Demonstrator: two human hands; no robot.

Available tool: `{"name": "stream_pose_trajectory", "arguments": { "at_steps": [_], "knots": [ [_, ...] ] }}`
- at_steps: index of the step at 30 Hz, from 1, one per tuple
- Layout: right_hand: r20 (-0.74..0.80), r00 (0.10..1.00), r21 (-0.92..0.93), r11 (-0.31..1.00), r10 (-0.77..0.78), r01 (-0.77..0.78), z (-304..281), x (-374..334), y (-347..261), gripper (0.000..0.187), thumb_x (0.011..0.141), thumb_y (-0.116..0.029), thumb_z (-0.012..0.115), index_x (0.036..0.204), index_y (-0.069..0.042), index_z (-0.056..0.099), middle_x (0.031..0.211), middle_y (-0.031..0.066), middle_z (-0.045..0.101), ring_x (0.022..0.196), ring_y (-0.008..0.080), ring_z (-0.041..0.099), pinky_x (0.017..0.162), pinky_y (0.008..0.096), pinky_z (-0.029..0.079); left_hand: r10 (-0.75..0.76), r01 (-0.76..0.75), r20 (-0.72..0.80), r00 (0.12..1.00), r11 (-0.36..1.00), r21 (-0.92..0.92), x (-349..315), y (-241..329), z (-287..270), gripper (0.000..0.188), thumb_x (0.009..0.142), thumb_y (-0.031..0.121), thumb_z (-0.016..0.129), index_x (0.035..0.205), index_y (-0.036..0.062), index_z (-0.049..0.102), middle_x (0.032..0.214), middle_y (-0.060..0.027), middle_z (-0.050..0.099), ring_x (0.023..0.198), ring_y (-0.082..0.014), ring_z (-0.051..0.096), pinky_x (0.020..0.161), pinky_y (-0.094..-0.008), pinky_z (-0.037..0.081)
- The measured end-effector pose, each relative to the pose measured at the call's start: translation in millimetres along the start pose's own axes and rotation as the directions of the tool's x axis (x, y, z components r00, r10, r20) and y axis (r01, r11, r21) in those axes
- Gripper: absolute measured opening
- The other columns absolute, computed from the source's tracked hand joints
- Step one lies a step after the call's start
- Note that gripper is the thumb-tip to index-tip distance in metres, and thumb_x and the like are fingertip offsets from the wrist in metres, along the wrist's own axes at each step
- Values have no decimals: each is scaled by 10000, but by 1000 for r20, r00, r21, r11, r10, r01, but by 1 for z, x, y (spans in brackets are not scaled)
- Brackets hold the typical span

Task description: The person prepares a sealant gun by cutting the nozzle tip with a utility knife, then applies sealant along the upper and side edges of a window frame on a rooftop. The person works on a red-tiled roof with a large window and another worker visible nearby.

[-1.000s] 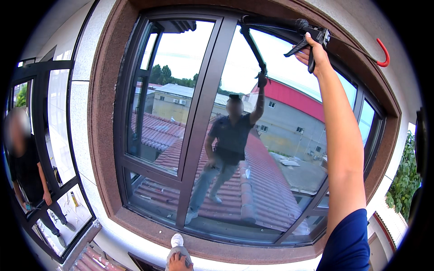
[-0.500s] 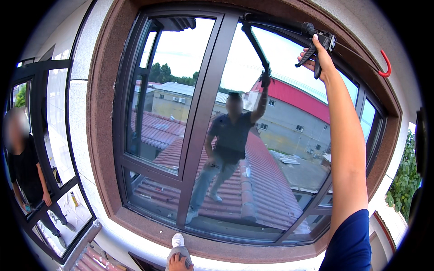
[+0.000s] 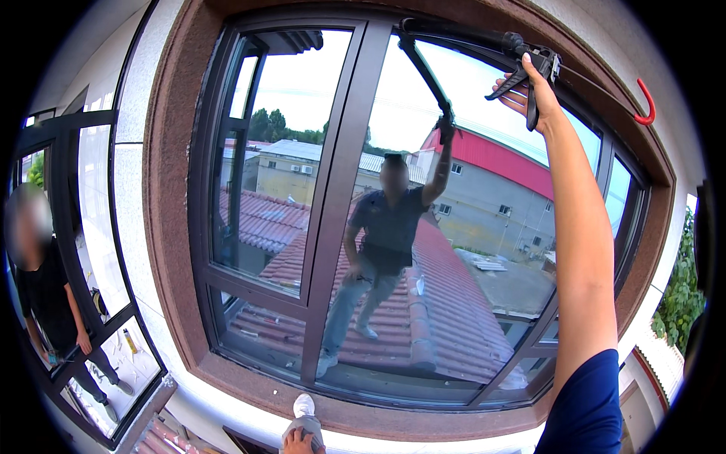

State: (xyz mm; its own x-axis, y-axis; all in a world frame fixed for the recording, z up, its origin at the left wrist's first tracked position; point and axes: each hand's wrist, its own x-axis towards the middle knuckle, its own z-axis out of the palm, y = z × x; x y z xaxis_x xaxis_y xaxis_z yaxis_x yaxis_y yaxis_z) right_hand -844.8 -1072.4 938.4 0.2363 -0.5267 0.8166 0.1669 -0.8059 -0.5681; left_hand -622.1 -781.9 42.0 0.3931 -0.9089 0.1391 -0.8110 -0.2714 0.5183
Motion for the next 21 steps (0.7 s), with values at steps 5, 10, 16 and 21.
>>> {"name": "stream_pose_trajectory", "arguments": {
  "at_steps": [5, 10, 16, 21],
  "knots": [
    [-18, 1000, -67, 998, 4, -5, -7, 1, -1, 844, 860, -768, 625, 1142, 27, 629, 1060, 205, 734, 1037, 311, 742, 1026, 421, 555, -20, 19, 46, 999, 1000, 15, 2, 1, -1, 628, 841, 375, 665, 1387, 83, 565, 1508, -276, 428, 1425, -464, 341, 1197, -555, 266],
    [-47, 999, -99, 995, 17, -22, -12, -4, 0, 845, 850, -775, 630, 1117, 27, 626, 1037, 213, 730, 979, 311, 757, 963, 407, 594, -32, 31, 80, 996, 999, 8, 0, 8, -11, 678, 824, 379, 681, 1419, 85, 540, 1527, -265, 412, 1439, -459, 327, 1201, -551, 263],
    [-60, 998, -127, 991, 23, -31, -15, -9, -6, 856, 844, -777, 634, 1099, 40, 619, 1021, 224, 724, 947, 308, 762, 918, 397, 615, -20, 16, 85, 996, 999, 50, 0, -2, -4, 699, 826, 389, 688, 1430, 75, 533, 1542, -260, 405, 1437, -466, 321, 1208, -542, 254],
    [-56, 998, -141, 989, 32, -39, -19, -8, -8, 877, 799, -799, 666, 1082, 30, 623, 982, 212, 726, 887, 290, 767, 865, 383, 634, -5, 0, 93, 996, 998, 60, 1, 0, -5, 695, 838, 396, 678, 1425, 51, 535, 1542, -271, 406, 1435, -474, 317, 1209, -545, 244]
  ]
}}
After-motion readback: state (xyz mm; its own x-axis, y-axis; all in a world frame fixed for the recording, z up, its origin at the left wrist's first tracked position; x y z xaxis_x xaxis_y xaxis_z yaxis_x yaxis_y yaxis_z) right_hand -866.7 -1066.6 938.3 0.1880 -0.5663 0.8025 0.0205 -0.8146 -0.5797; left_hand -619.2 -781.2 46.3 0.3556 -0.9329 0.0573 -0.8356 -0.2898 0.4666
